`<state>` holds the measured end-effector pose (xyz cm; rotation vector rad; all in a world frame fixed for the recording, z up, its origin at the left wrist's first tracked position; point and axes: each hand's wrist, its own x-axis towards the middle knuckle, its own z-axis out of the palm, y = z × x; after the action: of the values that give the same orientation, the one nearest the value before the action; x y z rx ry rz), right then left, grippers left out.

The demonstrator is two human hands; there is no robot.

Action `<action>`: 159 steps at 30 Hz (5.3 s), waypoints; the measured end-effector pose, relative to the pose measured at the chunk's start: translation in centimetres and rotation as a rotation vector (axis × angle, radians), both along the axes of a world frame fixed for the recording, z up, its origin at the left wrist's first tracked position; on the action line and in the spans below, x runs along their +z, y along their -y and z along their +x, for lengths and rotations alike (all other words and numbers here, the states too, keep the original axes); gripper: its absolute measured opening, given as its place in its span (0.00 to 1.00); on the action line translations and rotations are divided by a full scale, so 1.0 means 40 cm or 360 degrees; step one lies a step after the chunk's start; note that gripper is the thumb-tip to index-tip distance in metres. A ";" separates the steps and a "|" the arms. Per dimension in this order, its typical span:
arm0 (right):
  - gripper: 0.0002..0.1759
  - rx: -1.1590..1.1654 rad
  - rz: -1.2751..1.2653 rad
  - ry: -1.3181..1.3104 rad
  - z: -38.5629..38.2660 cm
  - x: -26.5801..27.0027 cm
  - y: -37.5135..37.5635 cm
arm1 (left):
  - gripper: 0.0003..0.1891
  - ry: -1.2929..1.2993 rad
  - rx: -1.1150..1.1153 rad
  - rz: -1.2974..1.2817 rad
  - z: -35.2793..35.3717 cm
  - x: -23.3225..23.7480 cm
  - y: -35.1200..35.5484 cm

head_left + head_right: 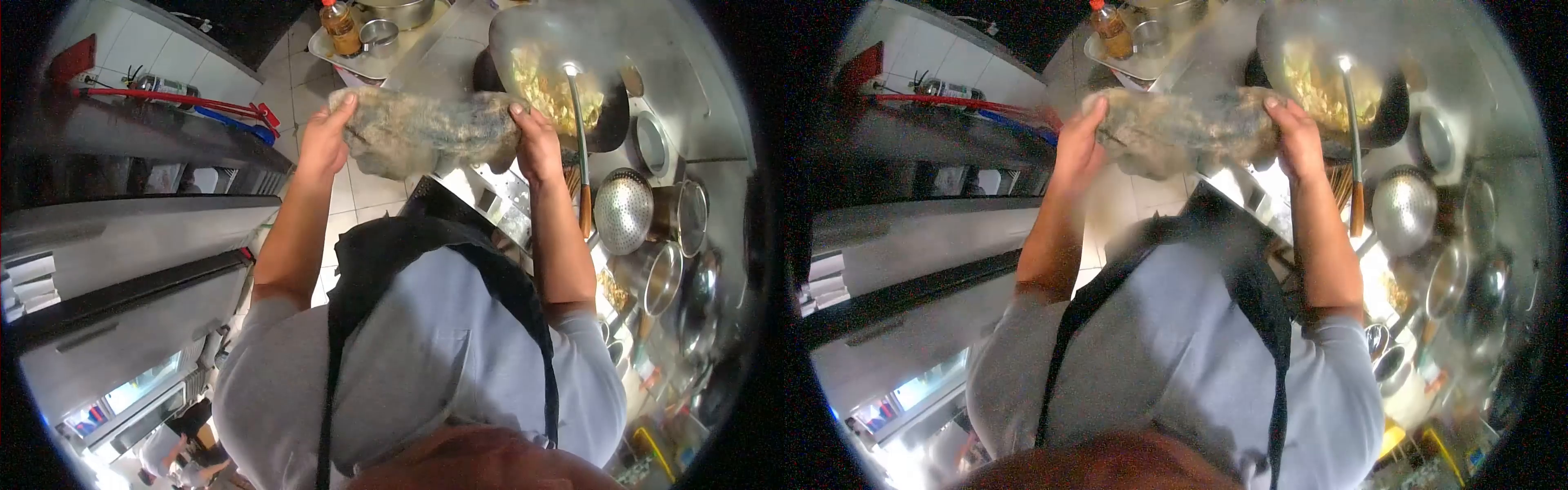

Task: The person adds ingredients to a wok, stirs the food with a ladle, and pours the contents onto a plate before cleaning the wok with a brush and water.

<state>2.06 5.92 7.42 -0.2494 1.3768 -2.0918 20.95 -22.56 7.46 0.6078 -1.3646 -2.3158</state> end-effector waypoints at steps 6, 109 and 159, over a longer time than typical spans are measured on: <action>0.19 -0.0195 0.0179 -0.0331 -0.047 0.048 -0.064 | 0.20 0.0537 0.0148 -0.1312 -0.006 0.175 -0.012; 0.23 0.1322 0.0125 -0.0600 0.051 0.091 0.272 | 0.18 0.0240 0.0093 -0.1374 -0.103 0.440 0.022; 0.20 -0.0575 0.1987 -0.0518 0.021 -0.044 -0.386 | 0.18 0.0416 -0.0627 0.1023 -0.498 -0.150 -0.455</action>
<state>2.91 21.37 5.66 0.2142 2.7681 -1.0617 1.03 -4.35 1.45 0.9178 -0.8652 -3.1190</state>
